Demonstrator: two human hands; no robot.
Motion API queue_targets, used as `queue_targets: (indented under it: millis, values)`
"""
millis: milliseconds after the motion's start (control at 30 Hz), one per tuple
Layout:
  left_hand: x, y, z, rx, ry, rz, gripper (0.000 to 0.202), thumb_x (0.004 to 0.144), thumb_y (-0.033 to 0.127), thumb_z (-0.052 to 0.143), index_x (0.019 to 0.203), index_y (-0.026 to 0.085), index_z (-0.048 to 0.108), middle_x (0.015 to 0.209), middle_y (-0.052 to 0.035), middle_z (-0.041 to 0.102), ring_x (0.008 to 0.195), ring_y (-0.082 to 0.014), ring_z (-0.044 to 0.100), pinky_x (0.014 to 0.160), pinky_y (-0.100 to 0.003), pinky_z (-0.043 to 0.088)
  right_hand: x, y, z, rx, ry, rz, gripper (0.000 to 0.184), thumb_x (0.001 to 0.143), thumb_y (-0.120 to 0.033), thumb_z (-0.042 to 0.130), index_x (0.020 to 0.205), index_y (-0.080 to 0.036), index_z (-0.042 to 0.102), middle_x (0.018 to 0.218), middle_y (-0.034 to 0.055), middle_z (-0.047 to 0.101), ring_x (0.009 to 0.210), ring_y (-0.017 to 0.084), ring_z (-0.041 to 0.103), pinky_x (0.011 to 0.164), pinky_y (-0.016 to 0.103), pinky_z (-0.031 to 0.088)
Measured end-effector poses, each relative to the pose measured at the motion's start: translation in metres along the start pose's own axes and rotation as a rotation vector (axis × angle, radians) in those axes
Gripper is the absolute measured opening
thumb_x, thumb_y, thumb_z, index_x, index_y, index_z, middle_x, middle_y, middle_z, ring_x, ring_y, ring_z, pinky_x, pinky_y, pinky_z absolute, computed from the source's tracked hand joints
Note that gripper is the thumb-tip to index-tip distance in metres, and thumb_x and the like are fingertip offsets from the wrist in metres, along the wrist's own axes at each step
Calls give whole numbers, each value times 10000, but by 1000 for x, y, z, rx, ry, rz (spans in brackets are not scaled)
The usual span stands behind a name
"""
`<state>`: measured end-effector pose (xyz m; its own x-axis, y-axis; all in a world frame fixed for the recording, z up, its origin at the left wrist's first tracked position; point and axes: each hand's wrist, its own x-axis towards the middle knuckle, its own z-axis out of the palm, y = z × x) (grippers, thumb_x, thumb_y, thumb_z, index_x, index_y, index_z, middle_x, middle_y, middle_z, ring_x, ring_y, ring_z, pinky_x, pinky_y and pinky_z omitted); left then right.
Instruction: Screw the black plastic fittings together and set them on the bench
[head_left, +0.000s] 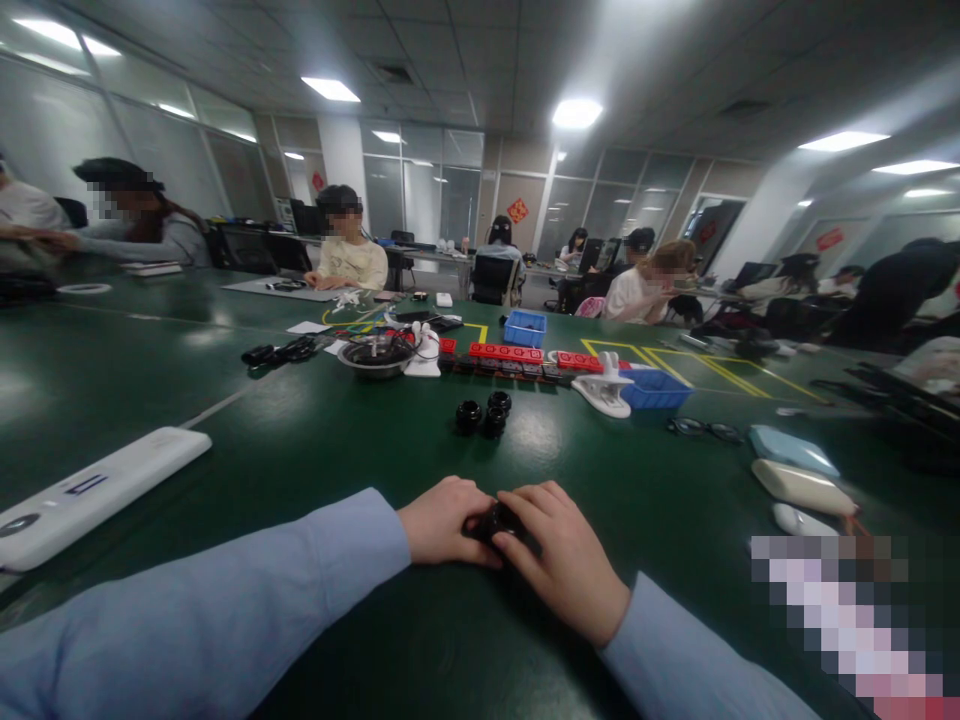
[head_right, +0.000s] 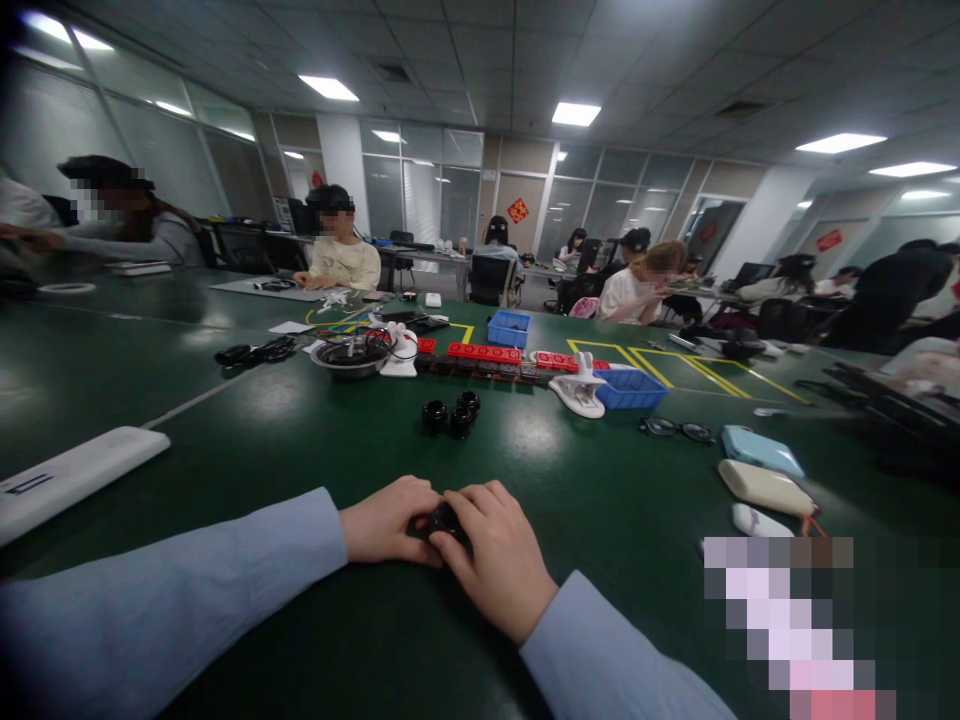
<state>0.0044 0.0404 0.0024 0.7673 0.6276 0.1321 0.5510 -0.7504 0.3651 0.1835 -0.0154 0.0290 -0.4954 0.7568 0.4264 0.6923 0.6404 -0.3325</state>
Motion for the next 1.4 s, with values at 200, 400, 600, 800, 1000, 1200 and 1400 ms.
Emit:
queue_targets:
  millis: [200,400,600,800,1000,1200,1400]
  values:
    - [1,-1,1,-5,10,7,391,691,524,648,671,161,503,645,38,488,632,-130,467,609,-247,326,3,-6,-5,-31,-65,-29,266,842,-182,464,1089,-146,556,998,90,589,860,215,487,774,373,432]
    - [0,-3,3,37,-2,-5,319,706,468,641,703,165,542,673,16,517,655,-153,494,621,-260,349,4,-13,-11,-93,-146,-106,323,819,-265,504,1126,-172,532,1085,69,580,849,208,467,749,359,403]
    - [1,-3,4,35,29,74,240,735,392,621,676,176,533,652,30,535,642,-147,496,608,-267,329,0,-20,-10,-70,-187,-194,294,848,-330,466,1092,-193,559,1096,48,595,853,217,447,748,372,361]
    - [1,-4,3,-10,23,69,251,705,314,641,627,166,455,599,58,470,589,-110,443,581,-237,296,-2,-17,-10,-12,-173,-276,263,875,-337,403,922,-200,622,870,34,643,771,198,451,672,347,339]
    - [0,-3,2,-44,25,53,335,702,437,667,651,166,477,607,50,476,598,-119,435,583,-235,271,-4,-5,-7,-118,-77,-376,492,914,-375,275,595,-169,589,584,50,567,610,172,401,563,322,292]
    - [-1,-2,0,-49,17,68,369,656,491,702,693,169,525,628,50,496,620,-125,461,590,-235,284,6,28,-8,-197,-133,-97,512,915,-417,243,695,-167,632,667,66,604,671,193,440,637,339,342]
    - [0,0,-1,-22,2,47,376,659,503,695,698,168,529,640,46,510,644,-135,478,610,-240,295,7,43,-1,-185,-74,68,421,936,-354,260,1078,-112,574,971,107,619,873,229,500,776,375,393]
